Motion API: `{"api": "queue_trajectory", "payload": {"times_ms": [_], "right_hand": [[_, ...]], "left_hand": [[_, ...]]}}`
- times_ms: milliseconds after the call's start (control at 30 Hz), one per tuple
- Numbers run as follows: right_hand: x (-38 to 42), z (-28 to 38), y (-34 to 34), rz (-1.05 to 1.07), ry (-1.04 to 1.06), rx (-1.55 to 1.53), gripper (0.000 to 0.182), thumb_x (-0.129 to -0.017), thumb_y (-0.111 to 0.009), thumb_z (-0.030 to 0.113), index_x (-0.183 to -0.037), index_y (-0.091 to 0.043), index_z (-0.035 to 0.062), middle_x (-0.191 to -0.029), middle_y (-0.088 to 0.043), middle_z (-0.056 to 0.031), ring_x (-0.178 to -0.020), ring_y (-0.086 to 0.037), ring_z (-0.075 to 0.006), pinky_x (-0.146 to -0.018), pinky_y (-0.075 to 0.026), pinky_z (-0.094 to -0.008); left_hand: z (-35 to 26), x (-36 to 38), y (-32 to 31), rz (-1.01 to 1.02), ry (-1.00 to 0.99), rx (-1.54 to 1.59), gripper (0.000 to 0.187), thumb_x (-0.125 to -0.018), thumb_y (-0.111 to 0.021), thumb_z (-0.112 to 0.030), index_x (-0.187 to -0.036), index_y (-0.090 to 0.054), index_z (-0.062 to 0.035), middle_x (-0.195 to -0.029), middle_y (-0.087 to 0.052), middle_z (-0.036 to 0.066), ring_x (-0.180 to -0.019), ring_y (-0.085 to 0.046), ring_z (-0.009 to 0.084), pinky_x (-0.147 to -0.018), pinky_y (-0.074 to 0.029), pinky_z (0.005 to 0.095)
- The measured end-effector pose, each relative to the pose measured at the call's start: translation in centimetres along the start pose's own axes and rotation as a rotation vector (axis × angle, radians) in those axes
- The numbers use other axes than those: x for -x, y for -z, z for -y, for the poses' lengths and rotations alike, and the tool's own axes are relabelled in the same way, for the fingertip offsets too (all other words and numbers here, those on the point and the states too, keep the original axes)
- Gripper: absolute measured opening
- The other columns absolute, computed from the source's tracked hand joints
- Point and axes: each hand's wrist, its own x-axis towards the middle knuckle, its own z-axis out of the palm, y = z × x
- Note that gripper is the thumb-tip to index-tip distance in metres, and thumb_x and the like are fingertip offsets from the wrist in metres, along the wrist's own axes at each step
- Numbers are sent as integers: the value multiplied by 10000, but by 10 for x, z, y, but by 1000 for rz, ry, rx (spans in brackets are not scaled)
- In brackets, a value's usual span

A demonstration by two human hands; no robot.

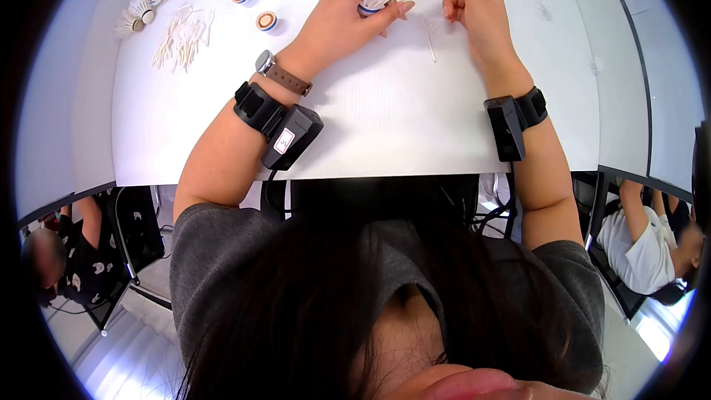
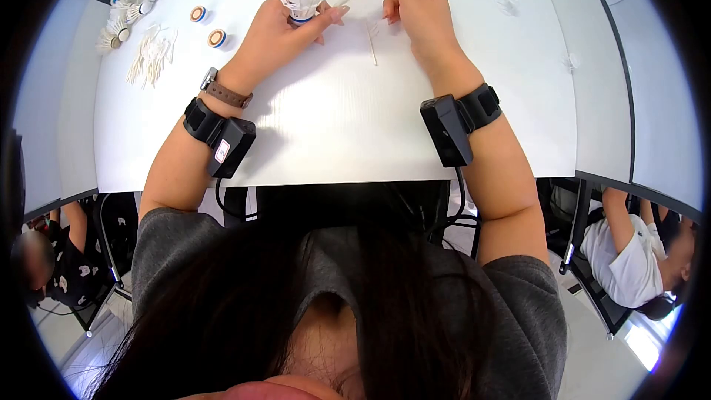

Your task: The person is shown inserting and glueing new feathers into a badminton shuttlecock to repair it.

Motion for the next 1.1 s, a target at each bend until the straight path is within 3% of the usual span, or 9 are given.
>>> {"api": "queue_trajectory", "payload": {"times_ms": [133, 267, 400, 567, 667, 900, 1100], "right_hand": [[5, 7, -4, 113, 80, 142, 259, -1050, -537, 295, -1011, -595, 46, -741, -603, -6, -542, -502, -51, -470, -421, -199], [12, 1, -3, 261, 195, 221, 208, -978, -667, 265, -1041, -684, 67, -773, -597, 45, -647, -513, -35, -588, -398, -196], [12, 2, -5, 283, 301, 167, 210, -999, -640, 259, -1026, -678, 53, -827, -664, 19, -634, -500, -24, -577, -384, -182], [6, -5, 0, 218, 270, 272, 264, -1015, -601, 301, -968, -688, 56, -835, -691, -12, -609, -496, -30, -563, -376, -180], [1, -7, -1, 214, 217, 242, 257, -1062, -521, 261, -958, -620, 48, -718, -605, 5, -528, -472, -30, -471, -405, -192], [5, 4, -2, 46, 359, 161, 259, -1056, -543, 250, -930, -638, 45, -683, -607, 5, -494, -427, -17, -452, -343, -172], [4, 3, -2, -4, 308, 119, 240, -1052, -553, 248, -953, -647, 50, -655, -602, -6, -480, -423, -18, -438, -330, -176]], "left_hand": [[-2, 0, 1, -4, 15, -6, 315, -924, -735, -280, -1105, -616, -51, -885, -701, 16, -652, -647, 66, -620, -531, 212], [1, 1, 0, -16, 20, 11, 317, -923, -738, -287, -1092, -608, -54, -873, -698, 13, -658, -646, 63, -623, -525, 209], [3, 2, -1, -31, 28, 13, 332, -926, -738, -294, -1102, -588, -56, -871, -696, 14, -660, -645, 62, -623, -523, 208], [7, 2, -1, -12, 23, -3, 361, -926, -739, -293, -1131, -572, -47, -900, -709, 26, -675, -654, 65, -642, -541, 205], [2, 0, 1, 14, -11, 2, 364, -924, -742, -294, -1132, -573, -47, -904, -709, 33, -676, -655, 66, -635, -538, 206], [6, 1, 1, -4, -60, -83, 351, -937, -725, -302, -1129, -576, -49, -832, -643, 3, -671, -599, 61, -639, -504, 215], [7, 1, -2, -99, -54, -57, 326, -977, -667, -292, -1156, -556, -43, -872, -593, 10, -702, -522, 66, -657, -465, 230]]}}
